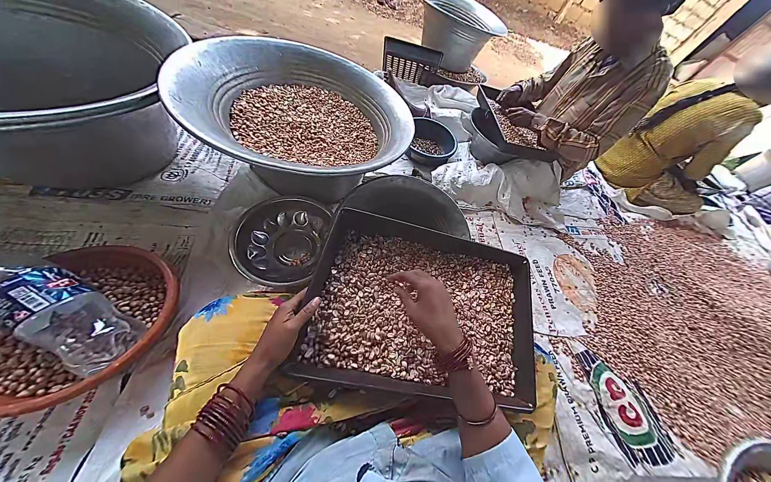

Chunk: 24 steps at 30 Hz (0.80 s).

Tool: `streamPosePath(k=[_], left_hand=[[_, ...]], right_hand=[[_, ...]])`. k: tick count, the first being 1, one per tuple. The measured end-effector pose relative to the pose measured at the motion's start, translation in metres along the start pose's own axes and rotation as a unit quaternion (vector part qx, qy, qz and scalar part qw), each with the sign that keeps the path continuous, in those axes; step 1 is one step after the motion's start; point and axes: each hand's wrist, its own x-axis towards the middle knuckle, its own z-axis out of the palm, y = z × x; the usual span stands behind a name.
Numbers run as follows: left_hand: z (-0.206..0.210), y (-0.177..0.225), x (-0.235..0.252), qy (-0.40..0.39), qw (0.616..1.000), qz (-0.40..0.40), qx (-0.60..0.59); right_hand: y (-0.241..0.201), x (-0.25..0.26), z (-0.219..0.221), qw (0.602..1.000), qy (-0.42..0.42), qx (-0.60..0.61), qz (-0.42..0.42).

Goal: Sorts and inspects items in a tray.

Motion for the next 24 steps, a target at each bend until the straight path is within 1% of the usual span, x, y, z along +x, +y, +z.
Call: streamPosePath(k=[2, 3, 4, 6, 9, 15, 18, 20, 21, 22, 23, 24], left_hand=[[0.000, -0.002, 0.002, 0.001, 1.000, 0.002, -0.001], [0.001, -0.002, 0.002, 0.002, 1.000, 0.003, -0.005], [0.001, -0.001, 0.003, 0.002, 1.000, 0.005, -0.010], [0.001, -0.002, 0.003, 0.002, 1.000, 0.007, -0.015], [0.001, -0.001, 0.003, 0.001, 1.000, 0.005, -0.010], [0.001, 0.002, 0.000, 0.005, 1.000, -0.005, 0.003], [0.002, 0.003, 0.001, 0.005, 1.000, -0.011, 0.000], [0.002, 0.004, 0.000, 0.002, 1.000, -0.014, -0.002], [0.001, 0.003, 0.001, 0.001, 1.000, -0.012, -0.005], [0.001, 0.003, 0.001, 0.000, 1.000, -0.010, -0.006], [0.000, 0.001, 0.000, 0.001, 1.000, -0.008, -0.006], [0.000, 0.000, 0.000, 0.001, 1.000, -0.005, -0.004]], right_hand=[[0.030, -0.009, -0.033, 0.987, 0.095, -0.085, 0.103], [0.045, -0.012, -0.049, 0.974, 0.121, -0.106, 0.160], [0.059, -0.015, -0.062, 0.961, 0.139, -0.116, 0.211], [0.084, -0.016, -0.078, 0.941, 0.159, -0.123, 0.274], [0.102, -0.008, -0.082, 0.930, 0.160, -0.127, 0.304], [0.098, 0.008, -0.071, 0.925, 0.124, -0.165, 0.320], [0.099, 0.003, -0.072, 0.928, 0.127, -0.148, 0.317], [0.090, -0.009, -0.078, 0.949, 0.115, -0.085, 0.281], [0.083, -0.018, -0.082, 0.967, 0.099, -0.013, 0.233], [0.077, -0.029, -0.084, 0.980, 0.066, 0.099, 0.163], [0.071, -0.038, -0.086, 0.967, 0.008, 0.239, 0.087], [0.066, -0.045, -0.086, 0.934, -0.054, 0.353, 0.031]])
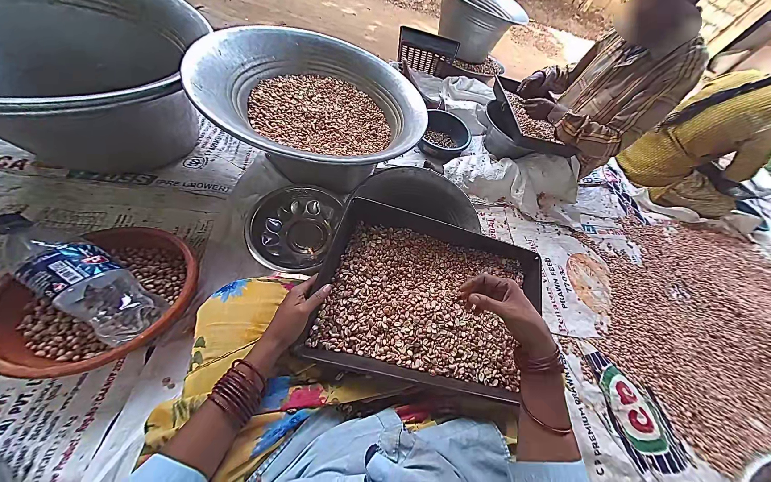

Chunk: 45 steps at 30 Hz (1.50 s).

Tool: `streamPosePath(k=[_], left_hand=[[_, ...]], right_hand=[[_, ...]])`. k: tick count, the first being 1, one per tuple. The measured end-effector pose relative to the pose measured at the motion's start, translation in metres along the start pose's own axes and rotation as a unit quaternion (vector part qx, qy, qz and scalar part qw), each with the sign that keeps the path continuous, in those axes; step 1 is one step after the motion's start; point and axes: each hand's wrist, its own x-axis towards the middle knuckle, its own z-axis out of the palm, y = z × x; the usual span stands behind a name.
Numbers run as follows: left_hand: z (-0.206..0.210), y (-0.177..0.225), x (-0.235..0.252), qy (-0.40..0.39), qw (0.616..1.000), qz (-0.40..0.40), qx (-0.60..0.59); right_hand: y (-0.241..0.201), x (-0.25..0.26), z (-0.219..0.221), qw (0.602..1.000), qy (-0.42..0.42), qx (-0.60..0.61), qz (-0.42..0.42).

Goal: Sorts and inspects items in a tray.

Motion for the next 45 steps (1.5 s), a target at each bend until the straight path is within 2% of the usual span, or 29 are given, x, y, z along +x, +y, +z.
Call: streamPosePath(k=[1, 2, 3, 4, 5, 7, 8, 9, 12, 16, 19, 21, 23, 25, 28, 32, 39, 45], left_hand=[[0.000, 0.000, 0.001, 0.000, 1.000, 0.002, 0.002], [0.000, 0.001, 0.001, 0.000, 1.000, 0.001, 0.001], [0.000, 0.001, 0.001, -0.001, 1.000, -0.001, 0.001], [0.001, 0.002, 0.000, -0.001, 1.000, -0.003, 0.002], [0.001, 0.003, 0.001, -0.001, 1.000, -0.005, 0.004], [0.001, 0.004, 0.001, -0.001, 1.000, -0.007, 0.007], [0.001, 0.003, 0.001, 0.000, 1.000, -0.006, 0.007], [0.001, 0.003, 0.001, 0.000, 1.000, -0.005, 0.004], [0.001, 0.000, 0.001, 0.005, 1.000, 0.000, 0.000], [0.000, -0.002, 0.001, 0.000, 1.000, -0.003, 0.012], [0.000, -0.003, 0.002, 0.000, 1.000, 0.004, 0.023], [-0.001, -0.002, 0.001, 0.000, 1.000, 0.007, 0.029], [-0.001, 0.000, -0.001, 0.002, 0.999, 0.009, 0.033], [0.000, 0.001, 0.000, 0.004, 0.999, 0.008, 0.031], [0.000, 0.001, 0.001, 0.003, 1.000, 0.008, 0.021], [0.001, 0.003, 0.000, 0.003, 1.000, 0.003, 0.019], [0.000, 0.001, -0.001, -0.003, 1.000, 0.011, 0.021], [0.000, 0.002, -0.001, -0.004, 1.000, 0.009, 0.027]], right_hand=[[-0.003, -0.004, 0.000, 0.998, -0.040, 0.051, -0.014], [-0.005, -0.005, -0.003, 0.999, -0.026, 0.033, -0.009], [-0.005, -0.004, -0.008, 0.998, 0.030, -0.050, 0.015], [-0.004, 0.000, -0.014, 0.977, 0.102, -0.174, 0.065], [-0.002, 0.007, -0.019, 0.930, 0.161, -0.300, 0.134], [0.001, 0.028, -0.017, 0.826, 0.190, -0.453, 0.278], [0.003, 0.039, -0.009, 0.796, 0.176, -0.484, 0.318], [0.005, 0.050, 0.004, 0.783, 0.154, -0.500, 0.336], [0.001, 0.074, 0.068, 0.789, 0.094, -0.523, 0.309], [-0.005, 0.074, 0.143, 0.860, -0.006, -0.482, 0.165], [-0.005, 0.063, 0.154, 0.935, -0.051, -0.351, 0.030], [-0.001, 0.055, 0.137, 0.960, -0.003, -0.281, -0.025], [0.004, 0.046, 0.106, 0.939, 0.090, -0.332, -0.012], [0.006, 0.034, 0.070, 0.900, 0.167, -0.400, 0.041], [0.002, 0.017, 0.039, 0.875, 0.200, -0.420, 0.135], [0.001, 0.015, 0.044, 0.869, 0.167, -0.434, 0.170], [0.020, 0.049, 0.060, 0.853, 0.084, -0.488, 0.163], [0.030, 0.048, 0.064, 0.843, 0.077, -0.514, 0.139]])
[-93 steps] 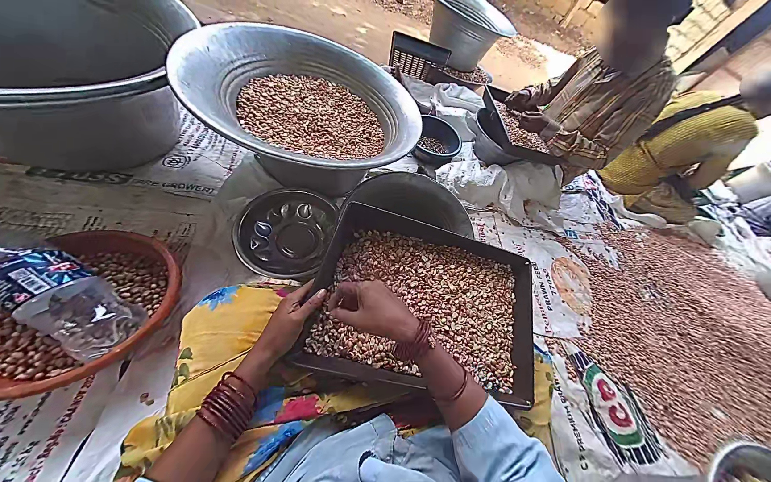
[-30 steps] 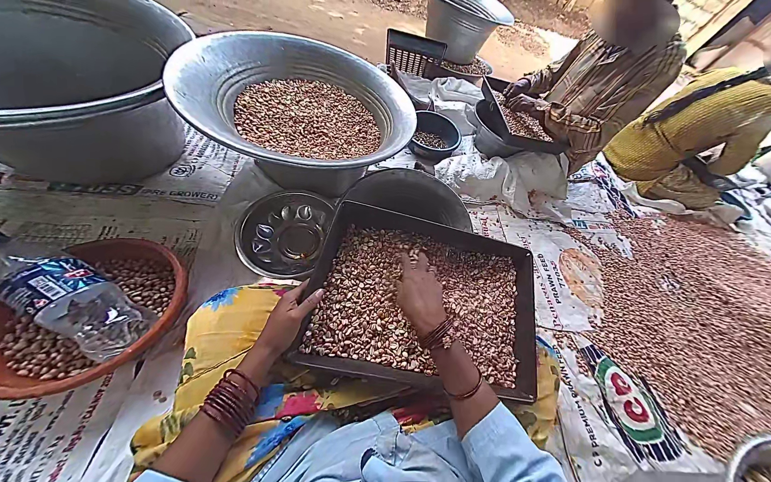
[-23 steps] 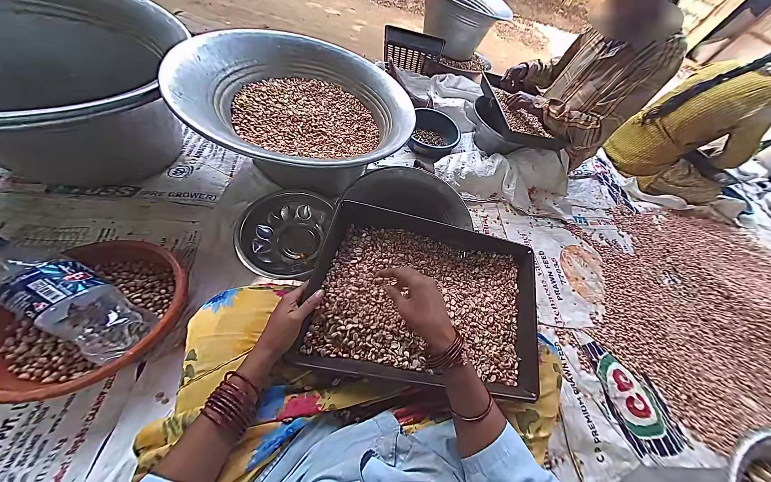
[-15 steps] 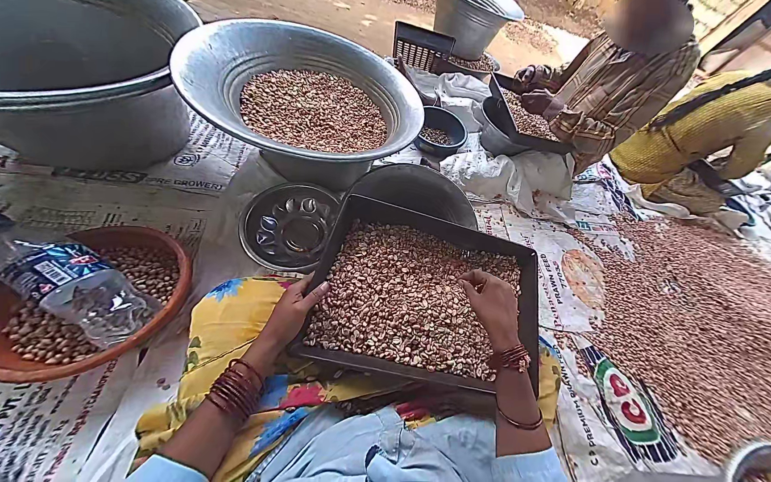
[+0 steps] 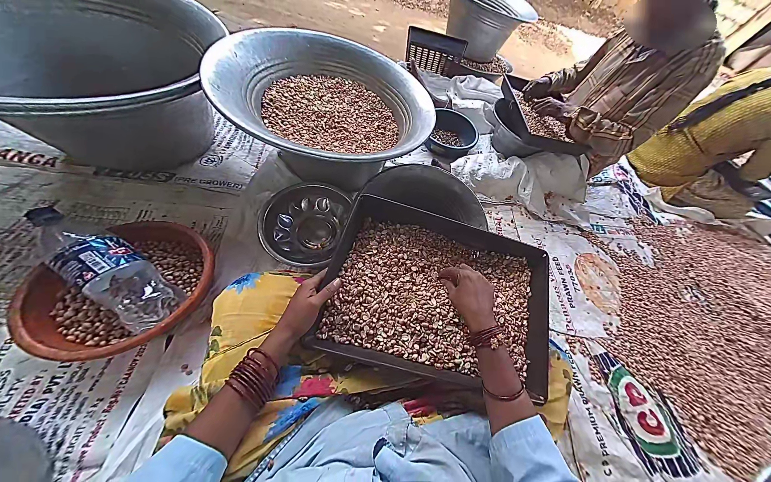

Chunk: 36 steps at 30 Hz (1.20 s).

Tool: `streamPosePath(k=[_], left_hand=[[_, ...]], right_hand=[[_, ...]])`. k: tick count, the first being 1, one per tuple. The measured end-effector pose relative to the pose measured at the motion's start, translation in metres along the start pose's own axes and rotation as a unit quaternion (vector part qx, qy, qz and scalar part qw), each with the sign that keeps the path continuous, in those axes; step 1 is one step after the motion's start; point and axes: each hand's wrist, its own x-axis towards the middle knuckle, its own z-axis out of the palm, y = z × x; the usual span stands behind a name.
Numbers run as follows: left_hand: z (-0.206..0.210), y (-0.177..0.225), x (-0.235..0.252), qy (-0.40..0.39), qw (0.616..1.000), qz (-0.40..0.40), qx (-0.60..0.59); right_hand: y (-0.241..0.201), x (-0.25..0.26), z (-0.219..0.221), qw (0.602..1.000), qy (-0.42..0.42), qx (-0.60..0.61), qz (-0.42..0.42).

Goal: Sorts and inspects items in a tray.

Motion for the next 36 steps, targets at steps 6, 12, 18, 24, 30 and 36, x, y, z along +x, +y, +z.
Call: streamPosePath(k=[6, 12, 18, 24, 30, 36], left_hand=[[0.000, 0.000, -0.001, 0.000, 1.000, -0.003, -0.005], [-0.001, -0.001, 0.001, -0.006, 1.000, -0.012, 0.001], [-0.001, 0.002, 0.001, -0.004, 1.000, -0.023, 0.001], [-0.001, -0.002, 0.001, -0.006, 1.000, -0.013, -0.010], [-0.001, -0.002, 0.002, -0.008, 1.000, -0.010, 0.003], [-0.003, -0.004, 0.003, -0.012, 1.000, -0.001, 0.003]], right_hand=[[0.002, 0.001, 0.003, 1.000, 0.005, 0.016, -0.002], [0.020, 0.006, 0.003, 0.912, 0.144, 0.383, 0.024], [-0.026, 0.000, 0.001, 0.974, 0.015, 0.216, -0.071], [-0.044, 0.007, 0.014, 0.993, -0.020, 0.060, -0.099], [-0.042, 0.011, 0.016, 0.995, -0.033, 0.069, -0.068], [-0.045, 0.012, 0.016, 0.996, -0.045, 0.053, -0.052]])
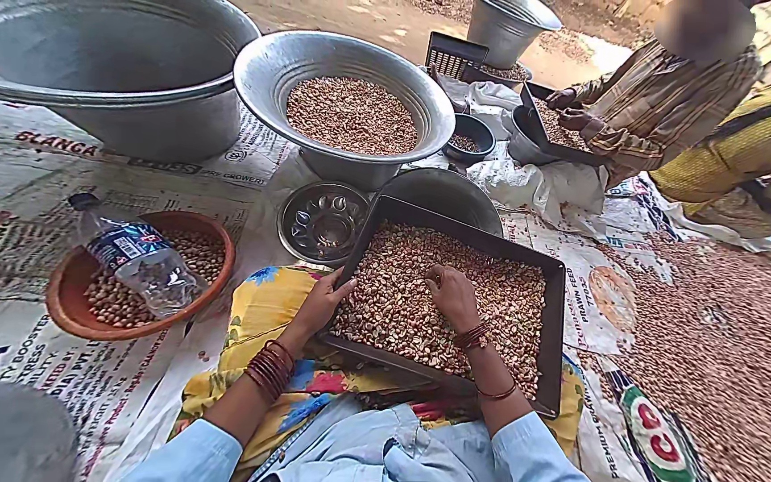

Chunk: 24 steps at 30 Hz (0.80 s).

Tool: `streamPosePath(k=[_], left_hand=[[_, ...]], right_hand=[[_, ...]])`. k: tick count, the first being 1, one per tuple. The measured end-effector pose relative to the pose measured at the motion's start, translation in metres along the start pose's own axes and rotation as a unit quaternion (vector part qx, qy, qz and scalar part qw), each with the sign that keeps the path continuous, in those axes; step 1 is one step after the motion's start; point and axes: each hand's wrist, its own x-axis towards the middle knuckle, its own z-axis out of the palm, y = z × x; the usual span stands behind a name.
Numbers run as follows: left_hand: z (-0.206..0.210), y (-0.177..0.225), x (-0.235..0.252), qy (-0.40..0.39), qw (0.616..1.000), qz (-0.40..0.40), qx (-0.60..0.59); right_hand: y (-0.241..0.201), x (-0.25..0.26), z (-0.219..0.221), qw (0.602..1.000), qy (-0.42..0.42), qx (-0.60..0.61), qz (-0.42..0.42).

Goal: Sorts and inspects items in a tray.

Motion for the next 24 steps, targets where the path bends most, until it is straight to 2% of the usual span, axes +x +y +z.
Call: streamPosePath(k=[3, 5, 6, 7, 8, 9, 10, 12, 13, 15, 17, 21, 24], left_hand=[[0.001, 0.001, 0.000, 0.001, 1.000, -0.003, -0.002], [0.001, 0.001, 0.000, 0.002, 1.000, -0.002, -0.003], [0.000, 0.001, 0.000, 0.002, 1.000, -0.002, -0.004], [0.000, 0.001, -0.001, 0.001, 1.000, -0.002, -0.005], [-0.001, 0.001, -0.001, 0.000, 1.000, -0.001, -0.005], [-0.001, 0.001, 0.000, -0.001, 1.000, 0.001, -0.006], [-0.001, 0.002, 0.000, -0.002, 1.000, 0.004, -0.006], [0.000, 0.003, 0.000, -0.004, 1.000, 0.006, -0.004], [0.000, 0.003, 0.000, -0.003, 1.000, 0.007, -0.002], [0.000, 0.002, 0.000, -0.001, 1.000, 0.006, 0.001], [0.000, 0.003, -0.001, -0.001, 1.000, 0.000, -0.002], [-0.001, 0.001, 0.000, -0.005, 1.000, 0.005, 0.003], [-0.001, 0.001, 0.000, -0.010, 1.000, 0.004, 0.003]], right_hand=[[-0.001, -0.008, -0.009, 1.000, -0.013, 0.009, -0.003], [-0.004, -0.026, -0.023, 0.993, -0.040, 0.081, -0.070], [-0.005, -0.037, -0.030, 0.976, -0.081, 0.159, -0.127], [-0.005, -0.045, -0.035, 0.941, -0.140, 0.248, -0.184], [-0.006, -0.051, -0.038, 0.901, -0.192, 0.321, -0.220], [-0.009, -0.055, -0.040, 0.883, -0.207, 0.356, -0.225], [-0.013, -0.055, -0.042, 0.900, -0.181, 0.339, -0.205], [-0.020, -0.046, -0.041, 0.973, -0.075, 0.180, -0.122], [-0.024, -0.038, -0.037, 0.990, -0.037, 0.109, -0.087], [-0.030, -0.022, -0.026, 0.998, -0.009, 0.036, -0.043], [-0.034, -0.009, -0.015, 1.000, -0.018, 0.007, -0.021], [-0.032, 0.001, -0.006, 0.999, -0.046, 0.011, -0.005], [-0.010, -0.001, -0.003, 0.985, 0.045, 0.164, -0.030]])
